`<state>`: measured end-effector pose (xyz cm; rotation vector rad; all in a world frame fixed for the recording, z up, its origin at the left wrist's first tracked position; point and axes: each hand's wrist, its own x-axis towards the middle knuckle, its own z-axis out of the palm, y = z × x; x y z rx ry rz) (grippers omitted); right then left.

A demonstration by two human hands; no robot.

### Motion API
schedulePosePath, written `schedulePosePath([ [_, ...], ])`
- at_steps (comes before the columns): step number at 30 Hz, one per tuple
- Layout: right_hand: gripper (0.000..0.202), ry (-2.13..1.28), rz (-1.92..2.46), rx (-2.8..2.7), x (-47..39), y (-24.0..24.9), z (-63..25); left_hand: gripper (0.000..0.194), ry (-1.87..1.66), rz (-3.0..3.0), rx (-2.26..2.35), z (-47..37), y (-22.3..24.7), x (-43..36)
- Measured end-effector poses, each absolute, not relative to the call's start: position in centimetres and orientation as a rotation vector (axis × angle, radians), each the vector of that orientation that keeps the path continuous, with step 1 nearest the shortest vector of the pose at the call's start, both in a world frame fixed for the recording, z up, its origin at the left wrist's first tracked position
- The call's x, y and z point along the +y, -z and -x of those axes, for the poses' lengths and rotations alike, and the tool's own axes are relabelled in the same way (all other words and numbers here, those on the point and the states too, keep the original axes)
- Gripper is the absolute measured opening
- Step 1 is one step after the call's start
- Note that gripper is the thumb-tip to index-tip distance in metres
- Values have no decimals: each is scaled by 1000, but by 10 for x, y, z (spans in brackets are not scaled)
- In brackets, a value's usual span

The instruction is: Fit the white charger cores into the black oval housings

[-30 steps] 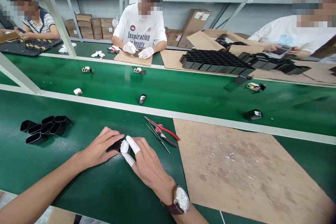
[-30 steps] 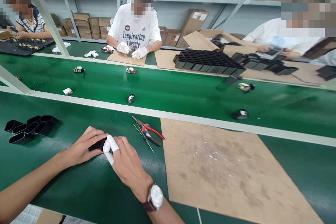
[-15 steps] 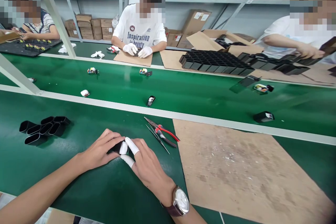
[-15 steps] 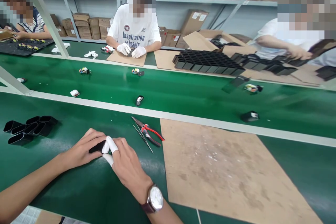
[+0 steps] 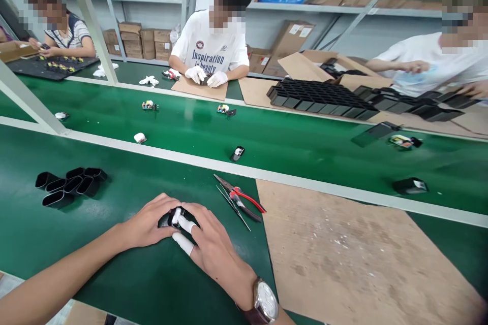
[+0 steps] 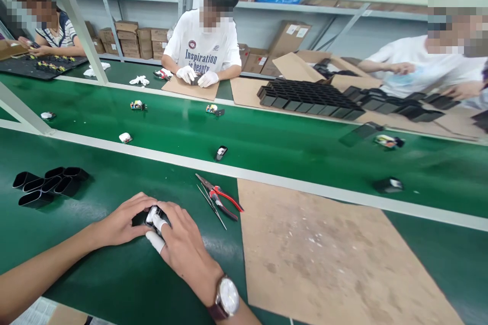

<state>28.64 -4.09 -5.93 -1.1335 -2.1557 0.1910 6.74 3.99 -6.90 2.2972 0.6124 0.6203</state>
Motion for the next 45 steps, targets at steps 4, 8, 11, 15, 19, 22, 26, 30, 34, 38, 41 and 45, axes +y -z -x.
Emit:
schedulePosePath([
  [4, 25, -249, 1102, -2071, -39, 70, -284, 51, -546, -2230, 632, -62, 62, 41],
  [8, 35, -294, 1118, -2001, -38, 78, -284, 56, -391, -2126, 541, -53, 47, 64],
  [11, 48, -326, 1116, -1985, -37, 77, -284, 51, -478, -2216, 687, -48, 40, 107],
  [15, 53, -383, 1094, -2027, -36, 73, -282, 58, -757, -2342, 1224, -52, 45, 181],
  [19, 49, -348, 1110, -2025, -35, 75, -280, 57, -870, -2257, 1479, -65, 58, 227],
  [22, 48, -283, 1108, -2033, -35, 77, -280, 48, -926, -2224, 1537, -76, 64, 230],
  [26, 40, -175, 1115, -2143, -36, 76, -282, 48, -942, -2283, 1412, -83, 67, 195],
  [30, 27, -72, 1163, -2214, -38, 73, -284, 41, -845, -2402, 1176, -76, 69, 142],
  [34, 32, -81, 1161, -2177, -39, 76, -284, 34, -935, -2482, 1057, -62, 63, 104],
  [38, 38, -97, 1139, -2153, -40, 82, -284, 45, -972, -2401, 813, -56, 54, 76],
  [41, 38, -108, 1129, -2144, -39, 80, -284, 70, -811, -2379, 596, -58, 54, 60],
  [45, 43, -215, 1128, -2121, -36, 72, -296, 64, -602, -2386, 618, -63, 65, 48],
])
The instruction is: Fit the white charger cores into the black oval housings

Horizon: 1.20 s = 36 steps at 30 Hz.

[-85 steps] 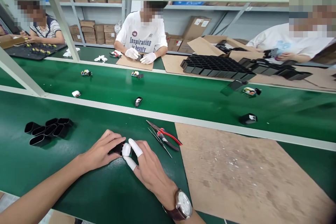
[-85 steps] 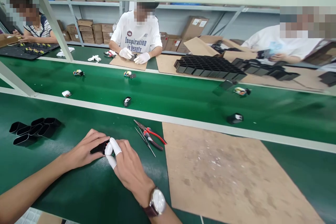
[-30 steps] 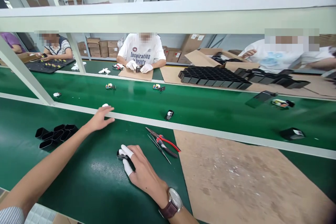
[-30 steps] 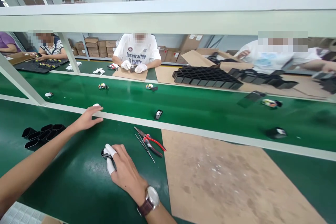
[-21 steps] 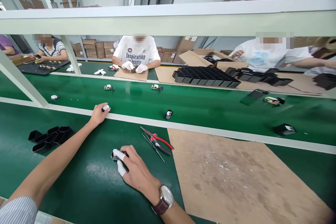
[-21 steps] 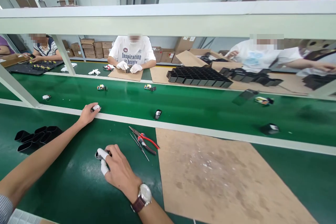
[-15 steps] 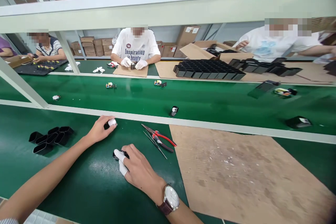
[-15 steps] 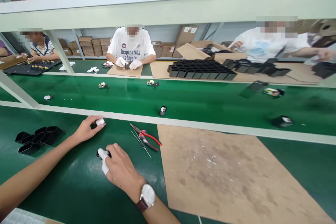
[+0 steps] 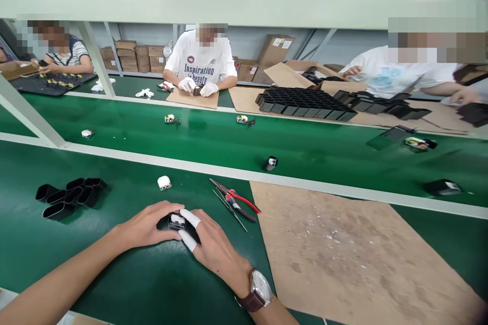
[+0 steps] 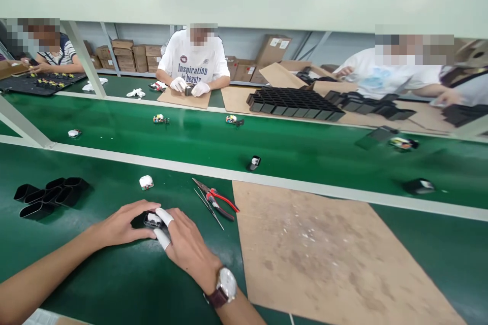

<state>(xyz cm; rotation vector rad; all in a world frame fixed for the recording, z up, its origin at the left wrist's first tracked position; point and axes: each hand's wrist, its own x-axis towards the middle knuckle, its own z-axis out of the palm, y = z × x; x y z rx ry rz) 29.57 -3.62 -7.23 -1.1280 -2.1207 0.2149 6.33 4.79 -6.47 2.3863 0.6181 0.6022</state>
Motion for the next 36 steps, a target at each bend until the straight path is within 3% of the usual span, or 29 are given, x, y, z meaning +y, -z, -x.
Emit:
schedulePosePath([
  [5, 39, 49, 1345, -1936, -30, 71, -329, 30, -861, -2468, 420, -67, 71, 45],
  [9, 30, 373, 1636, -1975, -28, 83, -343, 17, -930, -2513, 390, -70, 74, 46],
  [14, 37, 350, 1693, -2122, -33, 91, -338, 7, -866, -2520, 423, -73, 76, 48],
  [19, 41, 306, 1668, -2149, -34, 87, -333, 17, -793, -2463, 405, -71, 73, 50],
  [26, 22, 207, 1362, -2058, -44, 69, -314, 53, -528, -2260, 769, -66, 74, 46],
  [36, 28, 484, 1370, -2267, -42, 52, -302, 61, -475, -2205, 765, -65, 72, 46],
])
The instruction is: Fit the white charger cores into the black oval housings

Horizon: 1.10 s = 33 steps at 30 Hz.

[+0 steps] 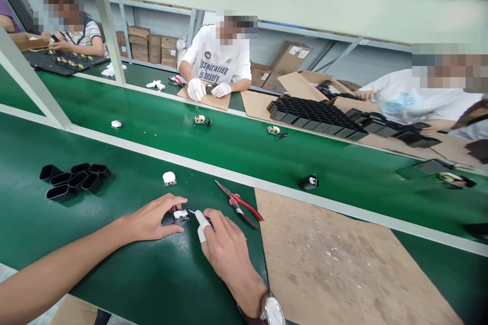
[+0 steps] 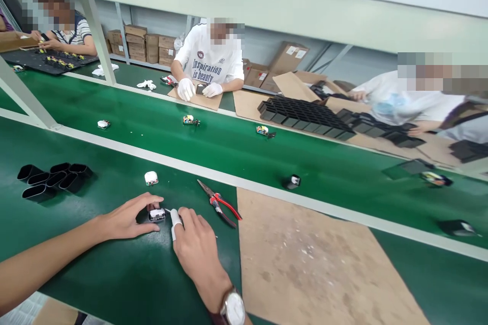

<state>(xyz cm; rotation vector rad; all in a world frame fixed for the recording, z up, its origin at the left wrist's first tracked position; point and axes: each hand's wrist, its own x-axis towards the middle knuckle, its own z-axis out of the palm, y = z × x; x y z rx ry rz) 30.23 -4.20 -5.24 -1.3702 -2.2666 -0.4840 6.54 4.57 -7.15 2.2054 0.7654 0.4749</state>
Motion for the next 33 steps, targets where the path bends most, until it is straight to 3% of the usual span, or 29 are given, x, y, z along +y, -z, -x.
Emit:
schedulePosePath([
  [21, 28, 344, 1216, -2400, -25, 48, -293, 59, -557, -2248, 683, -62, 85, 47],
  [33, 25, 444, 1180, -2447, -33, 48, -292, 57, -540, -2269, 725, -65, 84, 45],
])
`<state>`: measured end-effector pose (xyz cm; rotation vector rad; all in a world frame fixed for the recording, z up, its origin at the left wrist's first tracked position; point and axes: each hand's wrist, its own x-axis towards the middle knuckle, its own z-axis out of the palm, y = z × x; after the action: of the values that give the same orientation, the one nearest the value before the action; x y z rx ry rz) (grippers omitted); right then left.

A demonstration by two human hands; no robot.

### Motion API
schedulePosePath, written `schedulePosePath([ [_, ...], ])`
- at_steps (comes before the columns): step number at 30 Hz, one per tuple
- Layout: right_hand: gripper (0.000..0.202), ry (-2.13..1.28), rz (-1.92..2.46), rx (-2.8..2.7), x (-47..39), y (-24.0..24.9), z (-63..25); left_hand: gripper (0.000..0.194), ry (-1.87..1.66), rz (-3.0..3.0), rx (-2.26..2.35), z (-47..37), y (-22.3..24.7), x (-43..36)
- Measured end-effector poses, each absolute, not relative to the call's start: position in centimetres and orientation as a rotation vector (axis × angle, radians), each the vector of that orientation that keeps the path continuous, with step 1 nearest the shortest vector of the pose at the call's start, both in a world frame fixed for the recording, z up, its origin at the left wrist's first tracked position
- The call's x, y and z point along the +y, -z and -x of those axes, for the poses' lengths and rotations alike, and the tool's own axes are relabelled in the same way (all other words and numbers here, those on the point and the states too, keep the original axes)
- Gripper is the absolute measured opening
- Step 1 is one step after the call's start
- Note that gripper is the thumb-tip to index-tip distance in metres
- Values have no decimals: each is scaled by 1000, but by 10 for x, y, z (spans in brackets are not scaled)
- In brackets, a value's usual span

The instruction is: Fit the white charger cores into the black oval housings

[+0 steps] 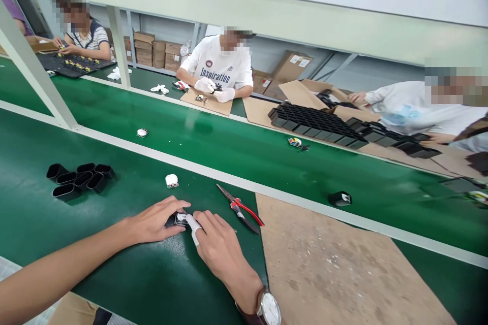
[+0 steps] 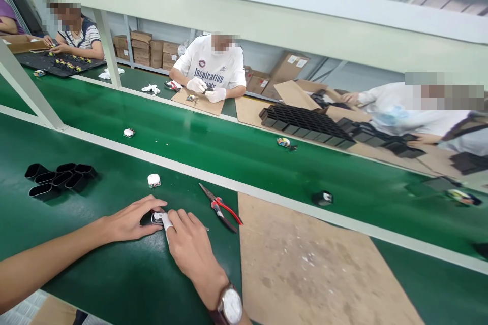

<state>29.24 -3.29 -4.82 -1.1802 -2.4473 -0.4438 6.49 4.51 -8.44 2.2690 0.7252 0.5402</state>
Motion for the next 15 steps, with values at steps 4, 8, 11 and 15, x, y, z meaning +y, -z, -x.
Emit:
schedulePosePath([
  [4, 28, 431, 1194, -2377, -34, 47, -293, 59, -538, -2248, 735, -66, 84, 46],
  [8, 27, 383, 1195, -2404, -34, 44, -291, 58, -534, -2238, 744, -66, 85, 46],
  [11, 27, 357, 1240, -2381, -32, 44, -293, 58, -524, -2232, 750, -66, 86, 46],
  [15, 28, 327, 1265, -2375, -31, 47, -297, 60, -529, -2227, 745, -66, 88, 47],
])
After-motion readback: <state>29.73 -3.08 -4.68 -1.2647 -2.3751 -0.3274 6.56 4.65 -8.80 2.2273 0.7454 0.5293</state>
